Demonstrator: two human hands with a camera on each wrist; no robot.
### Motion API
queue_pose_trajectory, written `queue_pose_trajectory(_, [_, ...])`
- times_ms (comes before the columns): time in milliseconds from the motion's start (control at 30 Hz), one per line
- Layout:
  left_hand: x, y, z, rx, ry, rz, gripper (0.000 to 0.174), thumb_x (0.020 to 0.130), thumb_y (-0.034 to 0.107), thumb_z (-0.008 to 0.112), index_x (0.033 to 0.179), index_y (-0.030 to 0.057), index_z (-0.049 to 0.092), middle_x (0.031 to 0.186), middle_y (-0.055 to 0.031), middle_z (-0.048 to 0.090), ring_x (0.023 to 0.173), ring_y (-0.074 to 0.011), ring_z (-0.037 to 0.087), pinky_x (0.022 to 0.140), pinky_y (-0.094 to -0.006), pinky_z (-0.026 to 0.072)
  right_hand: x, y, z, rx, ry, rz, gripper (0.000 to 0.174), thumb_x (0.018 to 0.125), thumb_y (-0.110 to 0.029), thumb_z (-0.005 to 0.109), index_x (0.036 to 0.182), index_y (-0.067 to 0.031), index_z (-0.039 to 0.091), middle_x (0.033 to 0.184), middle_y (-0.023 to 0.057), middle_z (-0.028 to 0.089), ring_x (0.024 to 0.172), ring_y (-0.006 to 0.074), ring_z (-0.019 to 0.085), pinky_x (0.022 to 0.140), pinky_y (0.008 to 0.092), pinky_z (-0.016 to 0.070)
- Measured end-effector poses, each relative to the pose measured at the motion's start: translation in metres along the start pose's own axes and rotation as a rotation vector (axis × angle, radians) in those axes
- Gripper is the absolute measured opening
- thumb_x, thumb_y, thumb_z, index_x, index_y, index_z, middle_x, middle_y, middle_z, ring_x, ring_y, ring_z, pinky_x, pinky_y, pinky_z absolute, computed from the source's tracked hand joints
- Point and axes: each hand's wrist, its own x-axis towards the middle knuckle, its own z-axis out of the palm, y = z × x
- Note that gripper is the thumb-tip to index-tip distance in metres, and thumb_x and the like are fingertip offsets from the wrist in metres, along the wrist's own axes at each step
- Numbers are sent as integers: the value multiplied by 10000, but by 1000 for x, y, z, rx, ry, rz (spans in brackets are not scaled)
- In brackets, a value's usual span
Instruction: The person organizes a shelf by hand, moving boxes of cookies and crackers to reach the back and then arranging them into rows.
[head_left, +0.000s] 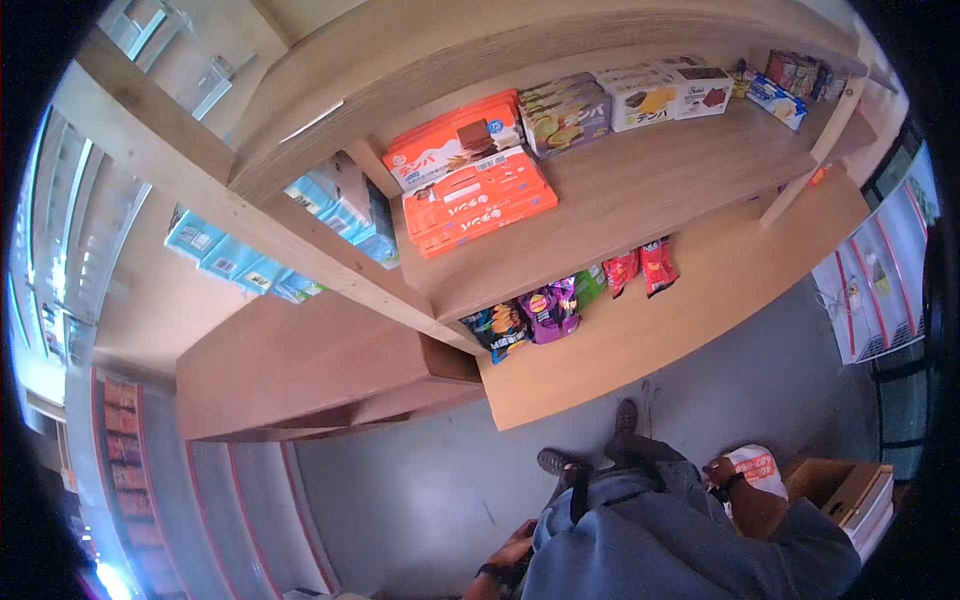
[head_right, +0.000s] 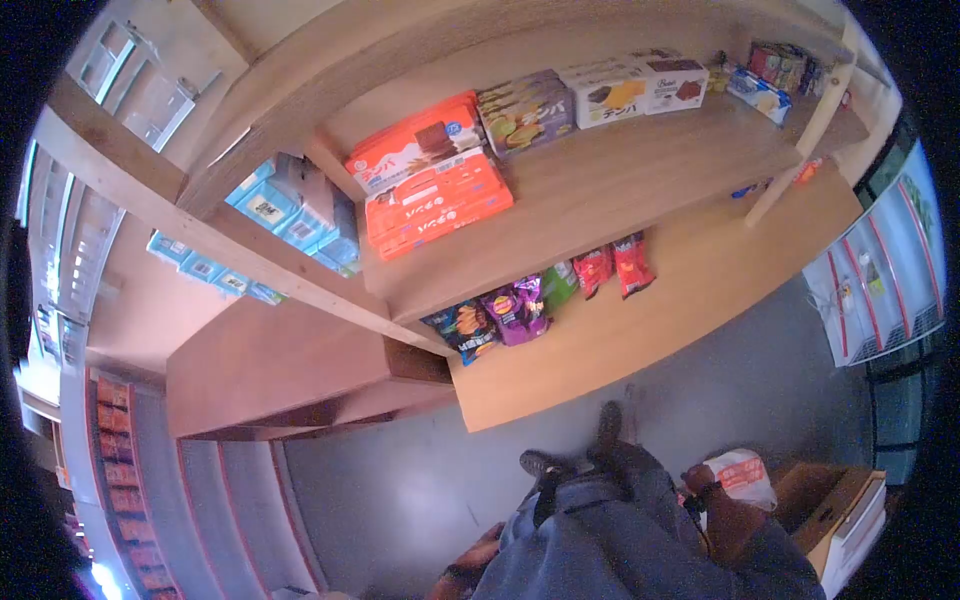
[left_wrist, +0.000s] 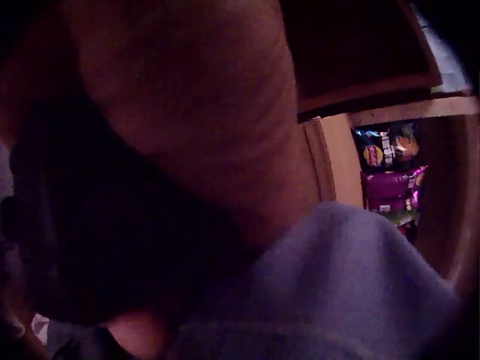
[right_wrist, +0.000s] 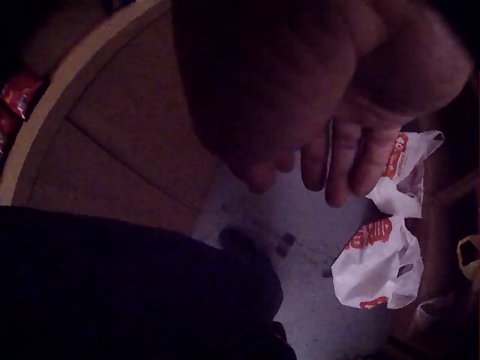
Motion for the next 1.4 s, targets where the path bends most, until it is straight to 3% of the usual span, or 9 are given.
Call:
queue_pose_trajectory(167, [22,-23,-13,539,-38,421,560,1009,335,681,1471,45,551,1410,-106,625,1329,-272,556,1149,-391,426,40,14,18,-470,14,-546,129,890,-190,701,896,-72,753,810,121,736,840,321,752,740,510,597])
queue_pose_trajectory(267, [11,-8,-7,476,59,81,578,1009,412,656,1456,56,569,1398,-115,640,1326,-272,561,1143,-395,433,87,-19,18,-585,147,-773,134,913,-152,643,826,-68,701,761,84,695,745,240,727,669,442,584])
queue_pose_trajectory(567, [-50,58,36,-179,179,-225,596,1086,509,557,1468,51,573,1351,-100,675,1229,-225,608,1074,-381,482,63,-144,-18,441,243,-482,161,935,-154,740,979,-23,657,787,75,697,739,169,703,673,343,574])
queue_pose_trajectory(633, [0,29,27,252,147,91,599,1125,531,476,1477,57,577,1347,-87,680,1213,-207,621,1082,-360,476,43,-152,-27,703,41,-309,97,890,-171,706,895,-74,709,969,136,761,912,387,720,802,476,586])
queue_pose_trajectory(867, [57,-63,-7,-249,198,30,558,1134,464,491,1507,55,560,1369,-100,684,1286,-216,605,1134,-336,439,81,10,38,-436,91,-766,193,879,-256,658,954,-97,738,966,144,750,963,369,717,850,540,563])
queue_pose_trajectory(1033, [32,-81,1,393,372,160,538,1119,382,539,1539,45,532,1401,-102,671,1314,-223,585,1166,-337,406,66,61,61,-640,180,-680,178,792,-288,741,760,-115,721,738,126,706,803,361,719,787,513,583])
queue_pose_trajectory(1100, [26,-77,10,285,287,61,539,1117,377,542,1543,46,528,1409,-101,666,1320,-223,581,1170,-337,403,73,66,66,26,-18,-315,167,838,-228,685,771,-78,716,729,133,700,723,318,724,698,490,597])
queue_pose_trajectory(1300, [20,-45,37,286,213,-30,544,1112,363,550,1555,49,516,1434,-100,650,1337,-223,568,1180,-339,391,107,35,67,216,190,-674,227,869,-214,703,771,-15,655,685,100,657,563,205,683,514,379,565])
queue_pose_trajectory(1400, [21,-25,47,327,197,-31,547,1110,356,554,1561,50,511,1446,-100,642,1345,-223,562,1186,-339,385,131,16,66,533,125,-225,130,892,-134,702,876,-17,647,709,86,664,589,205,680,529,379,570])
